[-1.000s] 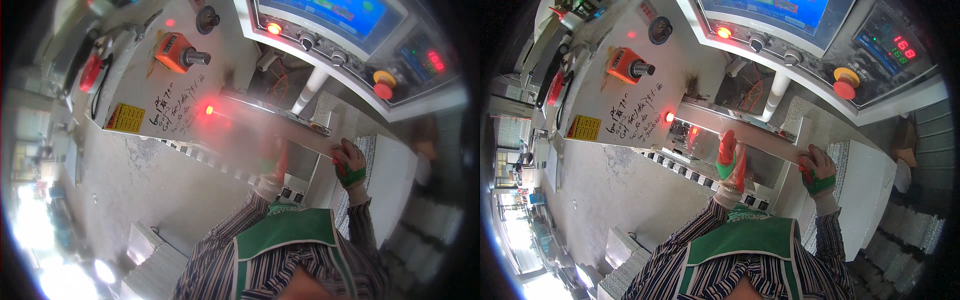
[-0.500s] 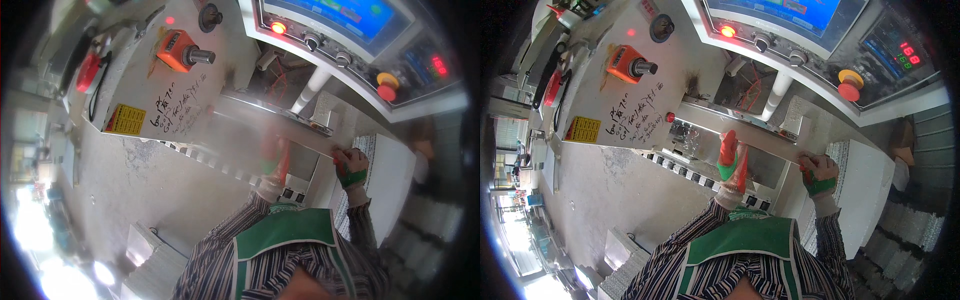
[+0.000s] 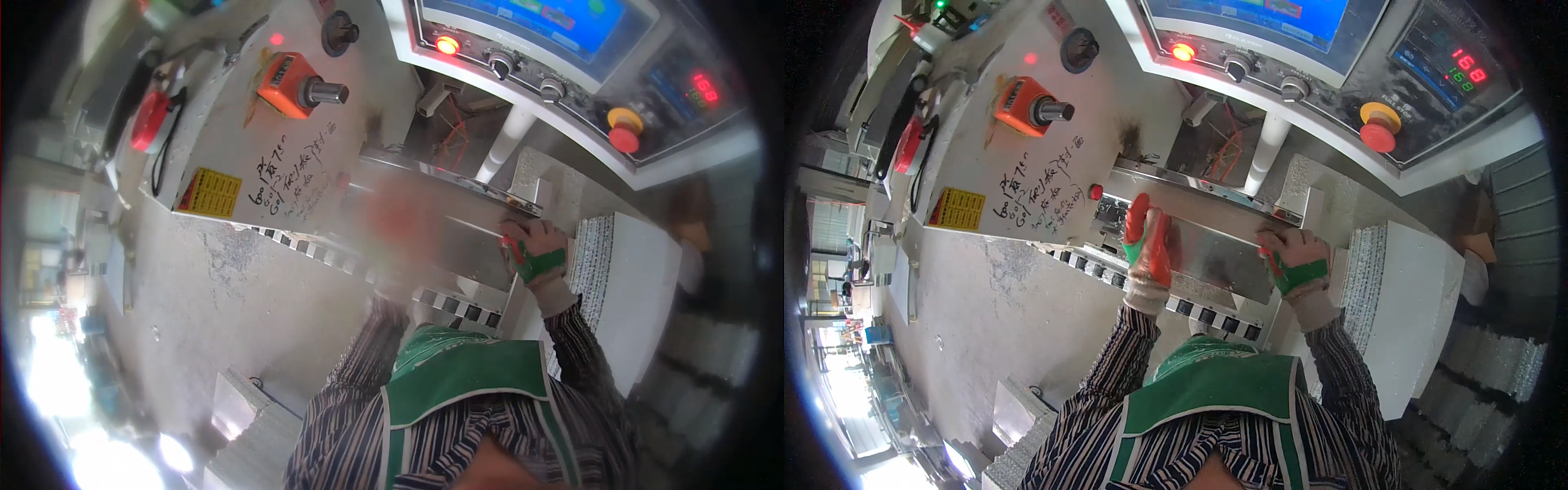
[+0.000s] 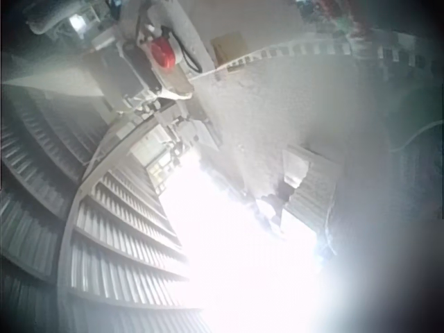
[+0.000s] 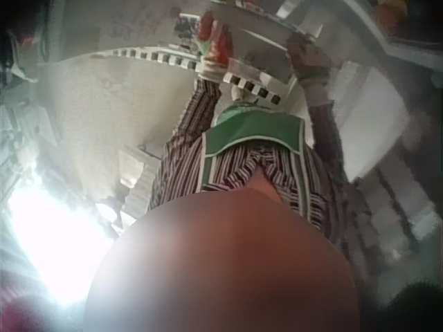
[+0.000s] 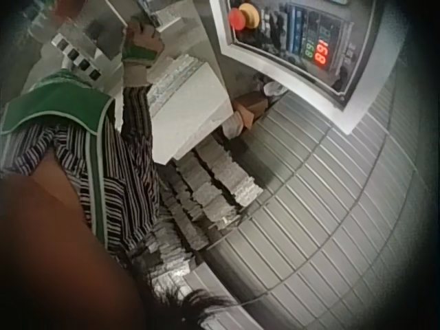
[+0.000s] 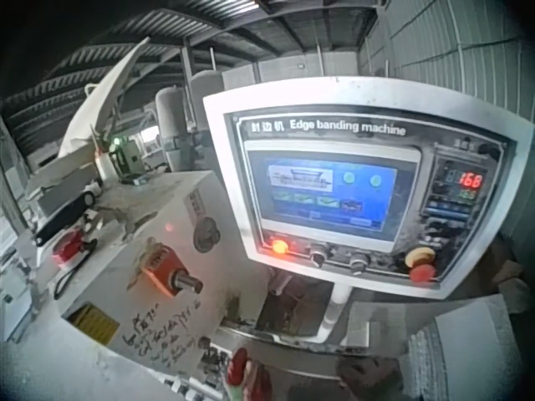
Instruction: The recorder is feeding rectangular wood panels into an edge banding machine.
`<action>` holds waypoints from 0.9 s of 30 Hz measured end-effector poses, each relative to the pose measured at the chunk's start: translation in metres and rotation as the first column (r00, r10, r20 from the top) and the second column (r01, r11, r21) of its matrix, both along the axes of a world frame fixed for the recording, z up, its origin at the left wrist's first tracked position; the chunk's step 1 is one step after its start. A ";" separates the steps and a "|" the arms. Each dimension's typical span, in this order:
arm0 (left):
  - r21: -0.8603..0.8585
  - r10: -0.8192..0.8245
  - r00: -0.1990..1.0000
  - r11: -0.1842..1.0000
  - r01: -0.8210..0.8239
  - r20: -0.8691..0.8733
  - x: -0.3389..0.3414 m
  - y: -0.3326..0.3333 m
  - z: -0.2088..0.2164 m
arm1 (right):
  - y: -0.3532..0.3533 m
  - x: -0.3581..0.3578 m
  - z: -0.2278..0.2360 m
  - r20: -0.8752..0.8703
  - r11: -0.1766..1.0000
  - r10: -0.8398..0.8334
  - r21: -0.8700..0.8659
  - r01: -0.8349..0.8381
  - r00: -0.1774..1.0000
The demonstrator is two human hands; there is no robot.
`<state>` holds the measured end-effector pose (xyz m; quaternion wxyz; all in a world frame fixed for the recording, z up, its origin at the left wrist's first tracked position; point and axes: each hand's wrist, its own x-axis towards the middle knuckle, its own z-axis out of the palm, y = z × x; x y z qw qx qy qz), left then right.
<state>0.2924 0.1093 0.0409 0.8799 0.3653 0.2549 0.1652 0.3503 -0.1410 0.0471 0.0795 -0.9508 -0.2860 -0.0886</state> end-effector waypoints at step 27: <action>0.442 -0.138 0.989 0.891 0.099 0.056 -0.120 0.006 -0.108 | 0.146 0.024 -0.029 0.011 0.996 0.092 -0.015 -0.091 0.996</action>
